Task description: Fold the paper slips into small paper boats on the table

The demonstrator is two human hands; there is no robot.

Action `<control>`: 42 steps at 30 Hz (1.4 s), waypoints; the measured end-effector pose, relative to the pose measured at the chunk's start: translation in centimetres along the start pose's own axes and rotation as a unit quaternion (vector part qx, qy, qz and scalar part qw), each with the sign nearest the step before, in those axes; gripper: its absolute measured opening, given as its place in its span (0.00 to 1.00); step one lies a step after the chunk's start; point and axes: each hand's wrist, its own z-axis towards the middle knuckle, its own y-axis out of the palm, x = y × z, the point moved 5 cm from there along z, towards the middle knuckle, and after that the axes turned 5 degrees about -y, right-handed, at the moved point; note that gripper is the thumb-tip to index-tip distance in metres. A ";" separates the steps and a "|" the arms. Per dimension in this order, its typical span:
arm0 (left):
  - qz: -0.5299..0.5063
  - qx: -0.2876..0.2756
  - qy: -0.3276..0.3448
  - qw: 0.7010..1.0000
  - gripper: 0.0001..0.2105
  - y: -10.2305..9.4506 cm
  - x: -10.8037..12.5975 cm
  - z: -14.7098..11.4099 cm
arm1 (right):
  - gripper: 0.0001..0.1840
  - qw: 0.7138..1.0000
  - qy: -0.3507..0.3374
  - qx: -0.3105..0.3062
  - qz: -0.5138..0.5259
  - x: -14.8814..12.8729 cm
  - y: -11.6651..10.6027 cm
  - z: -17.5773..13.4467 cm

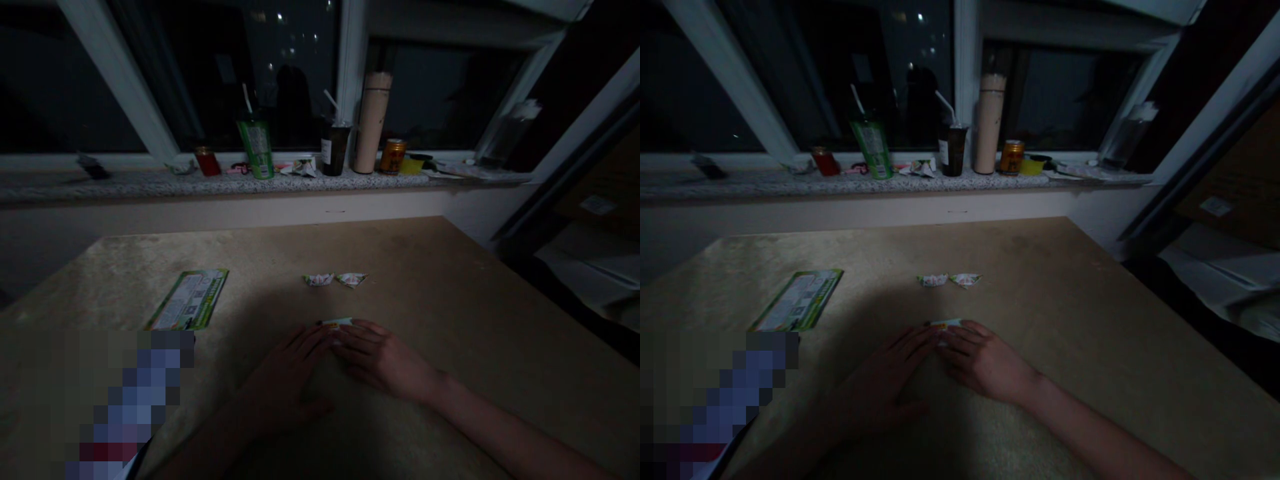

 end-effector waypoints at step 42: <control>0.128 -0.023 0.002 0.992 0.34 0.5 1.1 -1.9 | 0.17 0.994 0.041 0.069 -0.070 -0.8 0.9 -0.1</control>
